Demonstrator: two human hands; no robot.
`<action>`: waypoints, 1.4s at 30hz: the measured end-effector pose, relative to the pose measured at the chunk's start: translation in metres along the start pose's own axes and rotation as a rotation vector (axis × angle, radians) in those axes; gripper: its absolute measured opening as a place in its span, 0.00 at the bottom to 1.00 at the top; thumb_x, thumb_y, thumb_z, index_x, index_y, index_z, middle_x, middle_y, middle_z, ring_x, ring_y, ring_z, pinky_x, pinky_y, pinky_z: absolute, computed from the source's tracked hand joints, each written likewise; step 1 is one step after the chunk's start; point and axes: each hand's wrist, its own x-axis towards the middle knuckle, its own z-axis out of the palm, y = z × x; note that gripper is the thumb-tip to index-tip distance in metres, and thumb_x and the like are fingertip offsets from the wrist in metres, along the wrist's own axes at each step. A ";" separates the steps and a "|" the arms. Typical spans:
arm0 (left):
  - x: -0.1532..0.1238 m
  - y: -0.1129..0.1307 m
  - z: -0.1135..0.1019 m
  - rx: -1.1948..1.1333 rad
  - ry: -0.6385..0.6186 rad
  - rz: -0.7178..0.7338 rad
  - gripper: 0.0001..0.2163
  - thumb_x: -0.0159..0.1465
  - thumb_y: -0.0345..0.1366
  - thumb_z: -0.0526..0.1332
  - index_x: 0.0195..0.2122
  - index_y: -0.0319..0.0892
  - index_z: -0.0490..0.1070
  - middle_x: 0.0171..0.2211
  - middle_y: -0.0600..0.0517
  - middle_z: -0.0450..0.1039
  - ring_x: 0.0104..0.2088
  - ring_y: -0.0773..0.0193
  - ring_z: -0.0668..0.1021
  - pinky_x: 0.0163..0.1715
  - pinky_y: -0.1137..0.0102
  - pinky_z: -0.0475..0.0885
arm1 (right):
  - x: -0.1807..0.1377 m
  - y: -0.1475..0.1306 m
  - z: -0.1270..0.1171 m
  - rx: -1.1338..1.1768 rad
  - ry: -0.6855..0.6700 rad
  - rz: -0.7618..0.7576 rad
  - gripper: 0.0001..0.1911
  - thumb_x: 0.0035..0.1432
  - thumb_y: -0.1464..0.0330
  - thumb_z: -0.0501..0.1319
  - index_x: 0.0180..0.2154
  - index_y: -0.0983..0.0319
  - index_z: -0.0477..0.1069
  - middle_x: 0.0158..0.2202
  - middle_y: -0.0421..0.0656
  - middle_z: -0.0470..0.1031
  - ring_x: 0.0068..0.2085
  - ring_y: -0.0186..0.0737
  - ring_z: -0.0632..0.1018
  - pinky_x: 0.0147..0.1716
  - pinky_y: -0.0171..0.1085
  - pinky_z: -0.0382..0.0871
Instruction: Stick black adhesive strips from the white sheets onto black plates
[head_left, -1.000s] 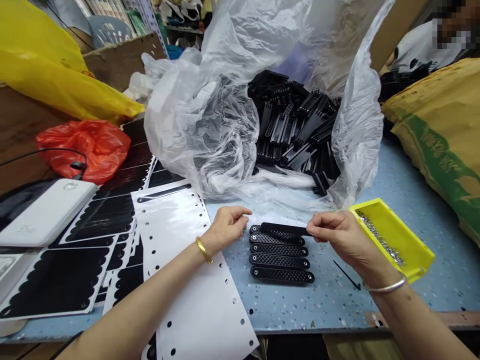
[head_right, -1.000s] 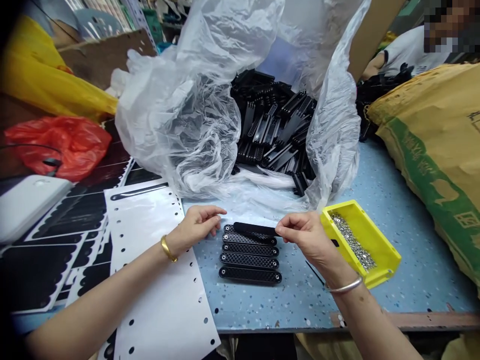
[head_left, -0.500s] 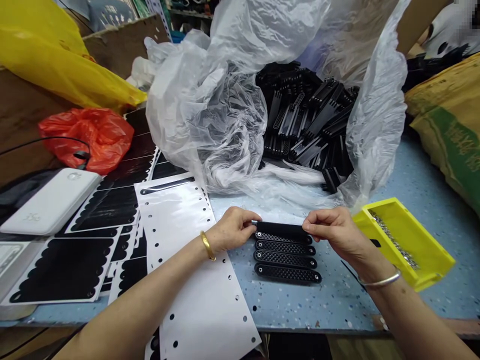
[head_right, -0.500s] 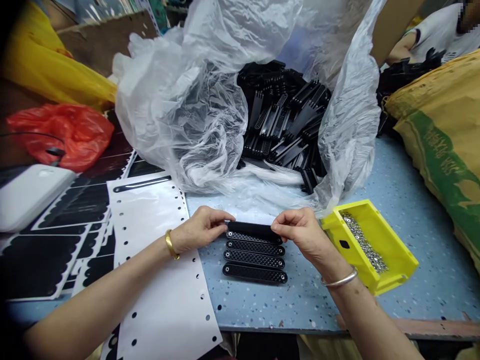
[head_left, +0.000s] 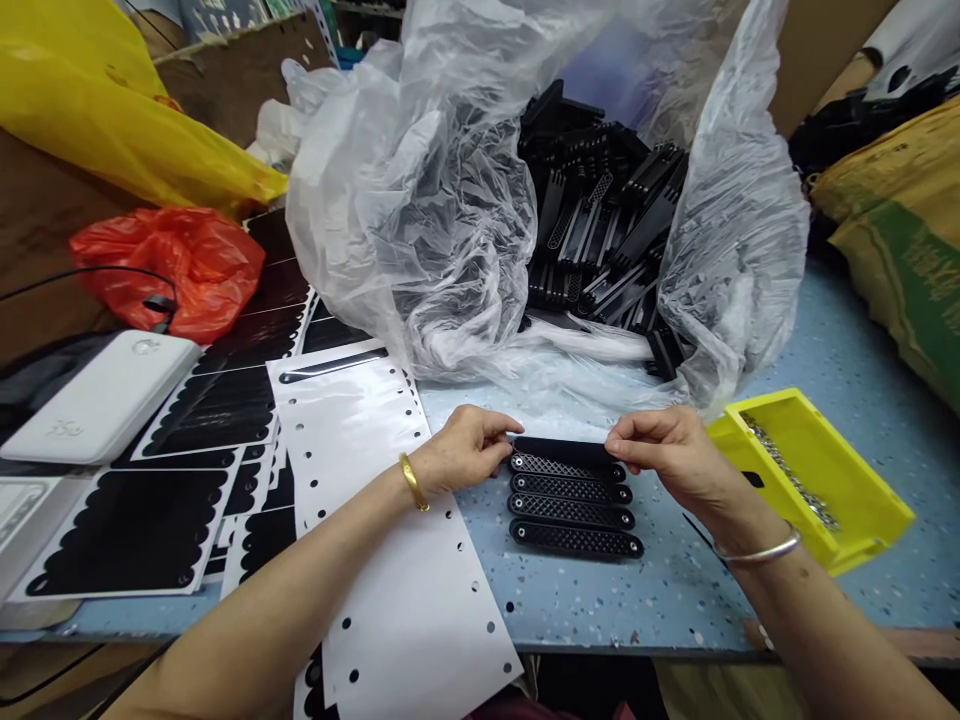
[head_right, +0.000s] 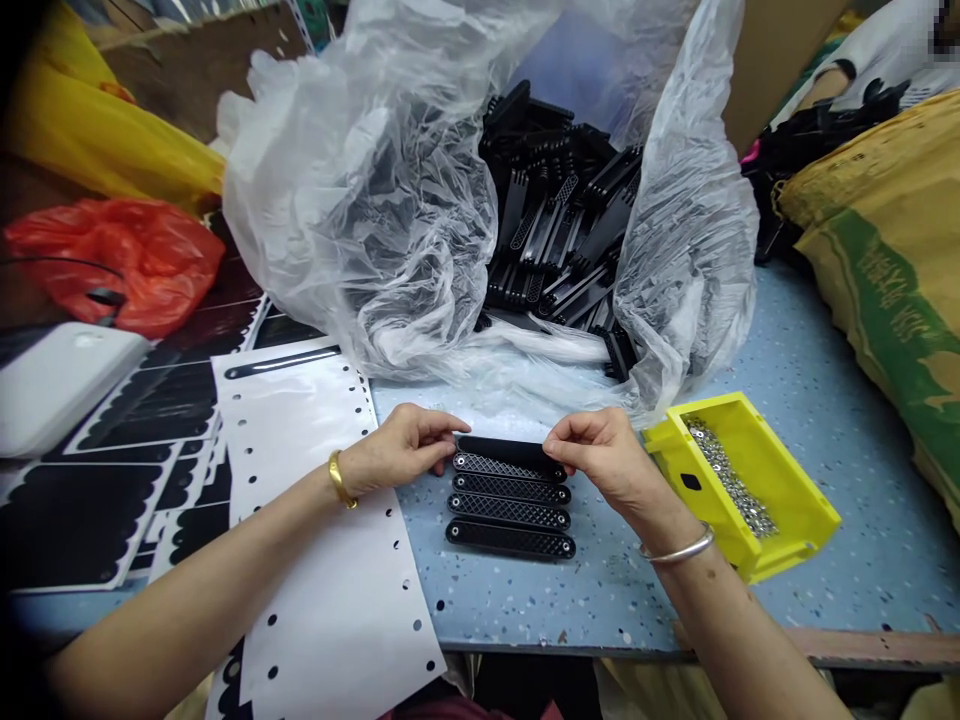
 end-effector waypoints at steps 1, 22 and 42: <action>0.000 0.002 -0.002 -0.018 0.003 -0.010 0.16 0.55 0.29 0.58 0.45 0.35 0.77 0.18 0.55 0.72 0.18 0.68 0.74 0.21 0.73 0.70 | -0.004 -0.001 -0.002 0.019 0.008 -0.019 0.09 0.42 0.66 0.70 0.19 0.64 0.76 0.16 0.39 0.68 0.21 0.30 0.65 0.20 0.32 0.58; -0.103 0.016 0.091 -0.419 0.431 -0.252 0.19 0.56 0.36 0.63 0.49 0.37 0.73 0.28 0.51 0.74 0.24 0.63 0.82 0.15 0.77 0.71 | -0.082 0.028 0.007 -0.054 -0.050 -0.124 0.12 0.54 0.65 0.68 0.22 0.62 0.75 0.19 0.39 0.67 0.21 0.31 0.68 0.20 0.32 0.61; -0.093 0.012 0.098 -0.436 0.432 -0.275 0.13 0.55 0.34 0.63 0.42 0.38 0.74 0.26 0.54 0.71 0.25 0.63 0.82 0.17 0.78 0.72 | -0.079 0.027 0.013 -0.115 -0.039 -0.060 0.12 0.53 0.65 0.67 0.21 0.62 0.74 0.19 0.39 0.66 0.21 0.32 0.67 0.21 0.33 0.61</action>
